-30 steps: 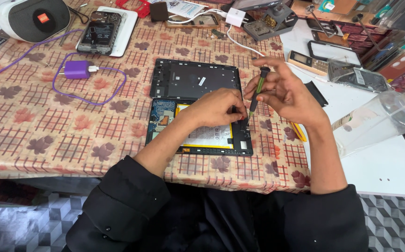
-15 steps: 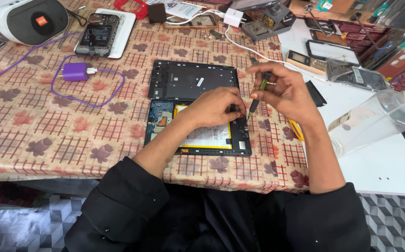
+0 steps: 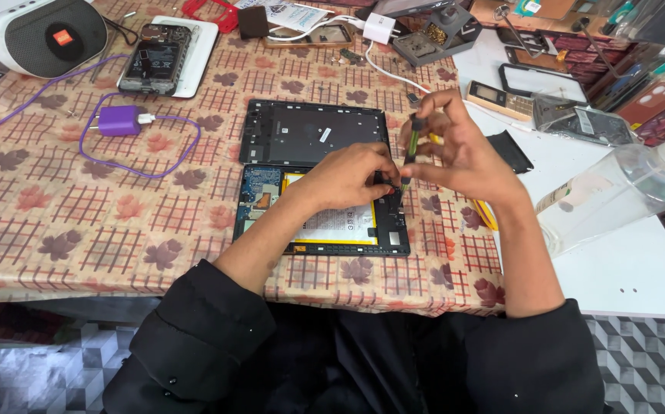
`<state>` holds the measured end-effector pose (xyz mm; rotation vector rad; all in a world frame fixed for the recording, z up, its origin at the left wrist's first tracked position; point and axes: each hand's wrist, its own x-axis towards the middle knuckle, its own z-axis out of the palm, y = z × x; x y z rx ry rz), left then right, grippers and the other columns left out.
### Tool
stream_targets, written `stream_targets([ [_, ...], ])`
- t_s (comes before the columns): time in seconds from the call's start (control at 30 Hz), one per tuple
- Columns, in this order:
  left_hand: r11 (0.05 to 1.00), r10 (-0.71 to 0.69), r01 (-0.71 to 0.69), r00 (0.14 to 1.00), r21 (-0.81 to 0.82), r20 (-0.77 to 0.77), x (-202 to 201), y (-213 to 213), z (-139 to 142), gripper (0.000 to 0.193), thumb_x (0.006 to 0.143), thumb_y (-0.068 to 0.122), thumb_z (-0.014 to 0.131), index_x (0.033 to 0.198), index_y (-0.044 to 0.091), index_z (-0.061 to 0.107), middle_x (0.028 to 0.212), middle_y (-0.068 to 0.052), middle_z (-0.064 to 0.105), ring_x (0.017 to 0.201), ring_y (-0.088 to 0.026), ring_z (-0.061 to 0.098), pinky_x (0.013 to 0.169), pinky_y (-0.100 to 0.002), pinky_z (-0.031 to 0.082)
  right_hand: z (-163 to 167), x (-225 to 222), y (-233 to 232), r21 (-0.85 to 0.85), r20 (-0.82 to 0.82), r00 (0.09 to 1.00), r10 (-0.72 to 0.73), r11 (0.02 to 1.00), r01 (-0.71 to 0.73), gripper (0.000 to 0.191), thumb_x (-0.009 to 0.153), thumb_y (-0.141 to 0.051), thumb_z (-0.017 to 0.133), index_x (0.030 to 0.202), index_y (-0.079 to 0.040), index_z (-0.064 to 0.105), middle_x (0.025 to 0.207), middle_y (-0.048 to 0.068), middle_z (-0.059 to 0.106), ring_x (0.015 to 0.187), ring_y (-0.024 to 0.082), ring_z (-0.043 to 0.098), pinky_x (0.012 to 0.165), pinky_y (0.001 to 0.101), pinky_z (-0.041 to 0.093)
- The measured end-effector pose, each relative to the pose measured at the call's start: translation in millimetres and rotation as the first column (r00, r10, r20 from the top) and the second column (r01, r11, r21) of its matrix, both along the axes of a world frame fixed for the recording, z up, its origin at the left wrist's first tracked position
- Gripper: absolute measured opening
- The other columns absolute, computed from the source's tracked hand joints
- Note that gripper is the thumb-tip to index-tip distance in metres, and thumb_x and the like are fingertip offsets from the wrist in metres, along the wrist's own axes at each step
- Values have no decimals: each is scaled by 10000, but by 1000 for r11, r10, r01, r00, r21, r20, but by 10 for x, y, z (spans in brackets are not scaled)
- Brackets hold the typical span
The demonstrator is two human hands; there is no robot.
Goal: The person uses a screwdriver to remove screws from a disassembled tablet on a cluttered workbench. They then use a plastic pry tool to lift and separate internal components, including the battery and circuit boards, while handling the device with both hands.
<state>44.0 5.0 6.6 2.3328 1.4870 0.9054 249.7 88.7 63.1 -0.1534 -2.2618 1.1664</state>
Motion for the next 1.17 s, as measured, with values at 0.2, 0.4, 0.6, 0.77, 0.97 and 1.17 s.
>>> stream_targets([
  [0.2,1000,8,-8,1000,3,4,-1,12,-12,159,829,232,779,950,129,773,947,-50,666,879,-247,695,746,-421,541,-31,-13,-82,46,26,995,-91,995,90,654,867,136,770,1335,-123,393,1057,44,577,988,134,615,907,296,544],
  [0.4,999,19,-19,1000,-34,7,10,2,-2,188,817,227,776,974,125,767,965,-50,670,852,-244,702,749,-427,543,38,36,-43,-80,53,999,-12,997,16,564,892,103,703,1327,-110,416,1060,87,697,1011,162,685,835,297,543],
  [0.6,1000,16,-17,1000,-14,-12,10,1,14,228,817,279,791,966,109,760,1001,-60,675,915,-273,699,778,-447,543,21,-49,-68,-69,47,998,30,997,-27,622,836,138,684,1329,-105,392,1083,116,668,1070,213,680,927,362,587],
  [0.77,1000,-16,15,998,-14,-54,11,-38,8,256,803,318,807,946,108,773,1008,-65,677,962,-293,689,794,-462,537,-15,-36,-89,-2,8,998,67,998,-67,626,859,184,699,1326,-96,389,1195,130,607,1203,222,626,1040,388,543],
  [0.97,999,-32,31,997,-21,-69,16,-45,29,214,793,319,808,934,158,797,1046,-40,688,953,-279,695,798,-455,535,-38,-48,-113,-55,6,998,56,997,-55,612,867,216,660,1305,-100,371,1131,120,625,1141,209,658,993,350,547],
  [1.17,998,-28,23,996,-63,-85,35,-97,106,174,812,319,793,940,203,808,997,-35,680,974,-251,687,819,-431,533,-6,-65,-103,-60,-11,999,35,998,-35,640,836,246,683,1243,-116,346,1132,121,560,1070,160,606,910,266,534],
])
